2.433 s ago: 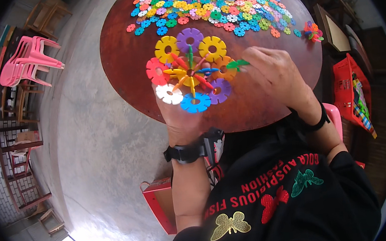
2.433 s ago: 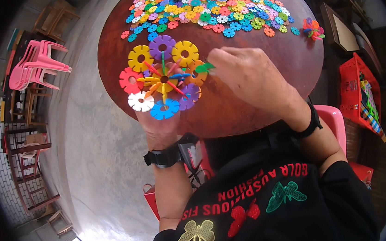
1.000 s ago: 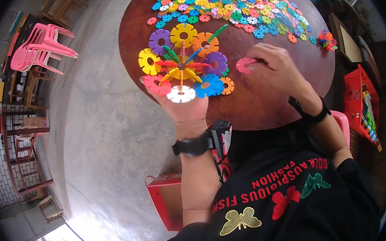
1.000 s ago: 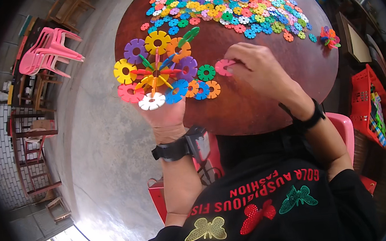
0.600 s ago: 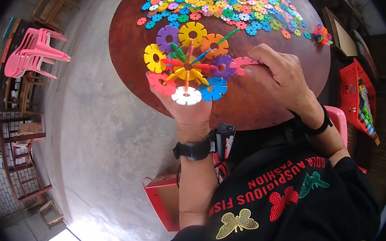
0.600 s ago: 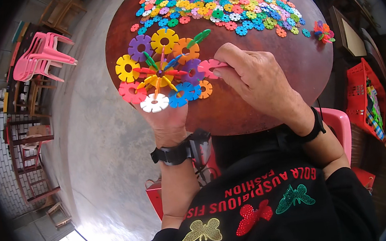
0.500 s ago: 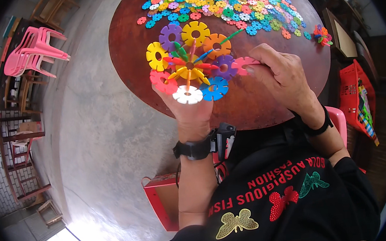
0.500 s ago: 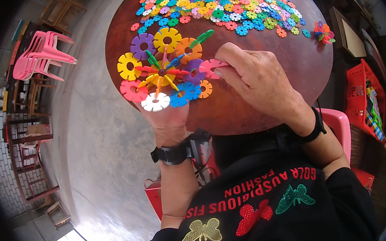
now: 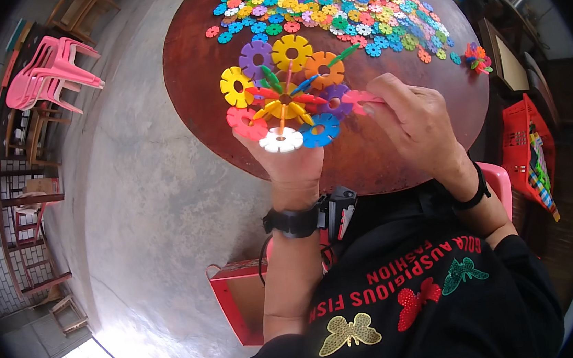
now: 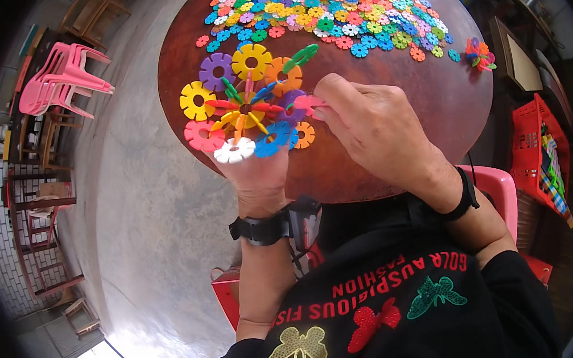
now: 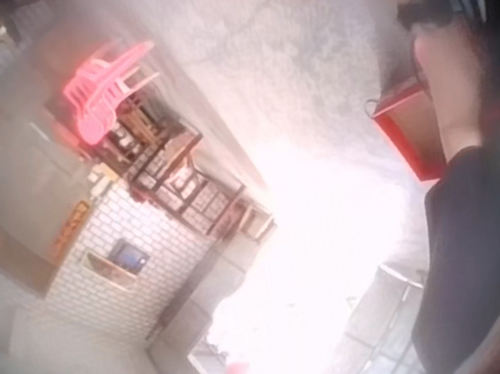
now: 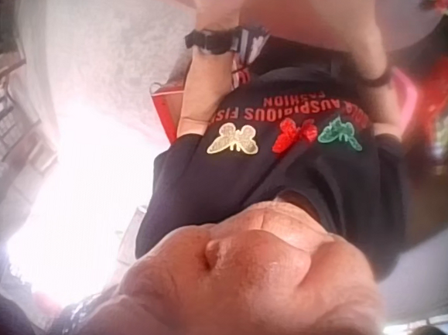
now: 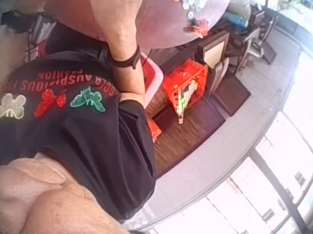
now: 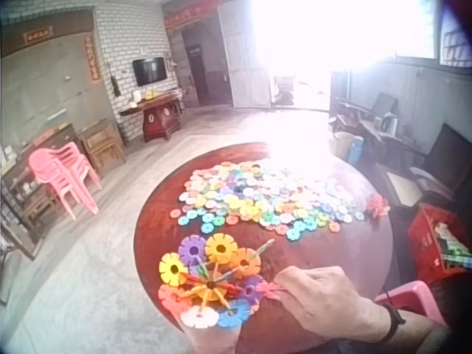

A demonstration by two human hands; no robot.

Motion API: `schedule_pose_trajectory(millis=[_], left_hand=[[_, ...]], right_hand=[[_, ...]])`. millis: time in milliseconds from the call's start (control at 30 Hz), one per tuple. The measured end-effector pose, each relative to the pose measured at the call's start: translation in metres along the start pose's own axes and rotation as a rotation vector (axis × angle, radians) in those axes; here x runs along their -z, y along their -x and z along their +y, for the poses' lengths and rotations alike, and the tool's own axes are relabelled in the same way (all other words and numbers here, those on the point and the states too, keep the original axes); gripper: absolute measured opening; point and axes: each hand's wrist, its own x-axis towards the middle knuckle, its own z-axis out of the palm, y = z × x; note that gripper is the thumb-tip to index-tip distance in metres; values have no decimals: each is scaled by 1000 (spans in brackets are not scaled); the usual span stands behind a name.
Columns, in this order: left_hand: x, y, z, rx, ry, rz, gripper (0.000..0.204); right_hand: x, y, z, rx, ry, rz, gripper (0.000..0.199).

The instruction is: Assemble colorful plastic snowflake-shaped interlocking toy pieces into a spherical structure.

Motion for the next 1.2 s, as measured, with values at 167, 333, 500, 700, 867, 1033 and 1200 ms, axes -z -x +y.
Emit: schedule_pose_trajectory(millis=[167, 333, 500, 700, 867, 1033, 1200], left_hand=[[-2, 0, 2, -15, 89, 12, 58], [-3, 1, 6, -122, -125, -54, 56], [36, -10, 26, 28, 209, -365, 54], [7, -6, 32, 266, 222, -50, 66], [6, -8, 43, 6, 147, -33, 69], [21, -8, 60, -108, 374, -132, 64], [2, -7, 48, -129, 154, 69, 60]], right_hand=[[-3, -1, 0, 22, -3, -28, 14], [-1, -9, 13, 29, 2, 17, 12], [8, -23, 24, 86, -32, 20, 9], [4, -36, 30, 168, 17, -30, 13], [-15, -24, 40, -17, -113, -59, 15], [-75, 4, 33, 151, 156, -494, 18], [-112, -9, 15, -29, 153, -531, 37]])
